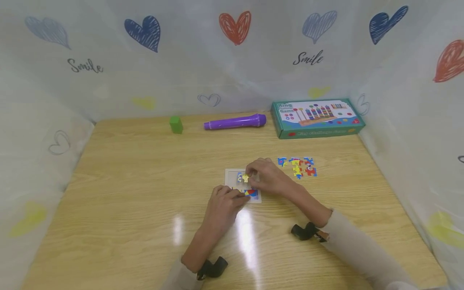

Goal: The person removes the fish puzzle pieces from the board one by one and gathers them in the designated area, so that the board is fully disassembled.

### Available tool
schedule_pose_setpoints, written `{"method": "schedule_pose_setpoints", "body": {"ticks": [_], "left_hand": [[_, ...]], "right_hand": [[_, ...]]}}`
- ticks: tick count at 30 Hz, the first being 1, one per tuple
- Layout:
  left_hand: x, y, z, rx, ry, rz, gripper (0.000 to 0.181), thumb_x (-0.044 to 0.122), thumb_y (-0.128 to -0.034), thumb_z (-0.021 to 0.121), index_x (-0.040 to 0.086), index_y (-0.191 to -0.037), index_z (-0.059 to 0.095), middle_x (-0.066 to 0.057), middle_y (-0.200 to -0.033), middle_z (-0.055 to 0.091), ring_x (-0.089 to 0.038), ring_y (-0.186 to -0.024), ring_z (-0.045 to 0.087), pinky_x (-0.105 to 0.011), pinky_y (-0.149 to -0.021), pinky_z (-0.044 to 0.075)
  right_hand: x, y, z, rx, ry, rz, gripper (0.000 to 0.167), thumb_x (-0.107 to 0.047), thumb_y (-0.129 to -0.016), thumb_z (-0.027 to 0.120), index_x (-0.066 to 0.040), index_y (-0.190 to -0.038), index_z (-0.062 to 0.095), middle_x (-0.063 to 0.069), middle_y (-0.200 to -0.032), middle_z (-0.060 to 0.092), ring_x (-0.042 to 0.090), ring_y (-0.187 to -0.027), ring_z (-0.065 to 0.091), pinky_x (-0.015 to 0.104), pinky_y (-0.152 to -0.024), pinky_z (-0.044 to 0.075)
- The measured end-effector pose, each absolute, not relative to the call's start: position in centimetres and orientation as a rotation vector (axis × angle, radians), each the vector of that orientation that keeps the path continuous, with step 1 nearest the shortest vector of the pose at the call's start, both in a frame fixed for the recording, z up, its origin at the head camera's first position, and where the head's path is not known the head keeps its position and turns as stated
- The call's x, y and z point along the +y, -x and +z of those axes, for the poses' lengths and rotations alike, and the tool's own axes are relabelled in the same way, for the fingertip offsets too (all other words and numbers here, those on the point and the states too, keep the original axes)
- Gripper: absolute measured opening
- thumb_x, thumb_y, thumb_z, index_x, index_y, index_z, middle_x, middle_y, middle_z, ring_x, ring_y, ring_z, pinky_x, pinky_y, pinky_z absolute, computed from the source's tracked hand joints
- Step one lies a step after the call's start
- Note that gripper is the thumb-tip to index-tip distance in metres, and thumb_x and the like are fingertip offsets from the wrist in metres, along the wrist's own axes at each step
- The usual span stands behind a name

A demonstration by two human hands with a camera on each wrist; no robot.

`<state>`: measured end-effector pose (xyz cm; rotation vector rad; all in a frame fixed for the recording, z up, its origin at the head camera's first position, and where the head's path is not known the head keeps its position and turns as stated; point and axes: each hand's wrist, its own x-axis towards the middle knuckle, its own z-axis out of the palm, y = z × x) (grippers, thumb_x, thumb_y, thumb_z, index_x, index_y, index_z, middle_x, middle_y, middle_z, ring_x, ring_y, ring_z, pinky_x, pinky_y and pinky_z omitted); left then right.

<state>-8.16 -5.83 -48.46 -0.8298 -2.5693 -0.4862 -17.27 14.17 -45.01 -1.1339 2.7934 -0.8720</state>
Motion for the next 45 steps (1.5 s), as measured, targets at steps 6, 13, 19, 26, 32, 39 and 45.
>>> {"method": "schedule_pose_setpoints", "body": {"ticks": [6,13,19,26,32,39,45], "left_hand": [[-6.0,8.1,-48.5,-2.588,0.825,-0.512,0.021,0.015,-0.0798,0.084,0.024,-0.099,0.081,0.007,-0.095,0.074,-0.019,-0.082,0.059,-0.042,-0.09,0.048],[-6.2,8.1,-48.7,-2.619,0.818,-0.519,0.022,0.016,-0.0811,0.083,0.025,-0.101,0.081,0.008,-0.096,0.074,-0.018,-0.084,0.059,-0.04,-0.091,0.047],[-6.2,8.1,-48.8,-2.616,0.824,-0.54,0.022,0.015,-0.0813,0.083,0.024,-0.102,0.081,0.007,-0.097,0.074,-0.018,-0.085,0.06,-0.041,-0.091,0.047],[-6.1,8.0,-48.5,-2.626,0.819,-0.558,0.023,0.014,-0.0817,0.082,0.024,-0.102,0.081,0.007,-0.096,0.074,-0.018,-0.085,0.06,-0.04,-0.092,0.046],[-6.1,8.1,-48.4,-2.622,0.816,-0.575,0.022,0.014,-0.0817,0.082,0.024,-0.102,0.081,0.008,-0.094,0.074,-0.017,-0.085,0.06,-0.04,-0.092,0.046],[-6.1,8.2,-48.6,-2.611,0.821,-0.601,0.022,0.014,-0.082,0.082,0.024,-0.101,0.081,0.008,-0.094,0.074,-0.017,-0.084,0.059,-0.04,-0.091,0.046],[-6.0,8.2,-48.6,-2.591,0.827,-0.629,0.021,0.013,-0.0817,0.082,0.023,-0.101,0.082,0.007,-0.094,0.074,-0.017,-0.084,0.059,-0.04,-0.09,0.046]], "right_hand": [[15.0,17.3,-44.7,2.803,1.113,-0.875,0.015,-0.007,-0.082,0.072,-0.008,-0.097,0.069,-0.002,-0.091,0.066,0.016,-0.086,0.058,0.037,-0.086,0.042],[16.3,17.4,-44.5,2.838,1.136,-0.907,0.015,-0.004,-0.082,0.073,-0.008,-0.096,0.069,-0.001,-0.091,0.067,0.017,-0.085,0.059,0.037,-0.085,0.044],[17.4,17.3,-44.1,2.831,1.1,-0.943,0.015,-0.001,-0.082,0.072,-0.007,-0.095,0.068,0.0,-0.09,0.067,0.017,-0.085,0.057,0.04,-0.085,0.042],[18.4,17.3,-43.9,2.83,1.083,-0.96,0.015,0.0,-0.083,0.071,-0.007,-0.096,0.068,-0.001,-0.091,0.066,0.017,-0.085,0.056,0.041,-0.084,0.043],[19.1,17.3,-44.1,2.85,1.106,-0.987,0.016,0.001,-0.082,0.071,-0.008,-0.094,0.067,-0.002,-0.09,0.065,0.016,-0.085,0.055,0.037,-0.08,0.045],[19.9,17.2,-43.9,2.888,1.09,-0.963,0.015,0.001,-0.081,0.072,-0.007,-0.093,0.068,-0.001,-0.09,0.066,0.016,-0.084,0.055,0.038,-0.08,0.042],[20.8,17.0,-43.6,2.907,1.045,-0.939,0.015,0.002,-0.082,0.07,-0.008,-0.093,0.068,-0.002,-0.089,0.066,0.017,-0.084,0.055,0.043,-0.082,0.042]]}}
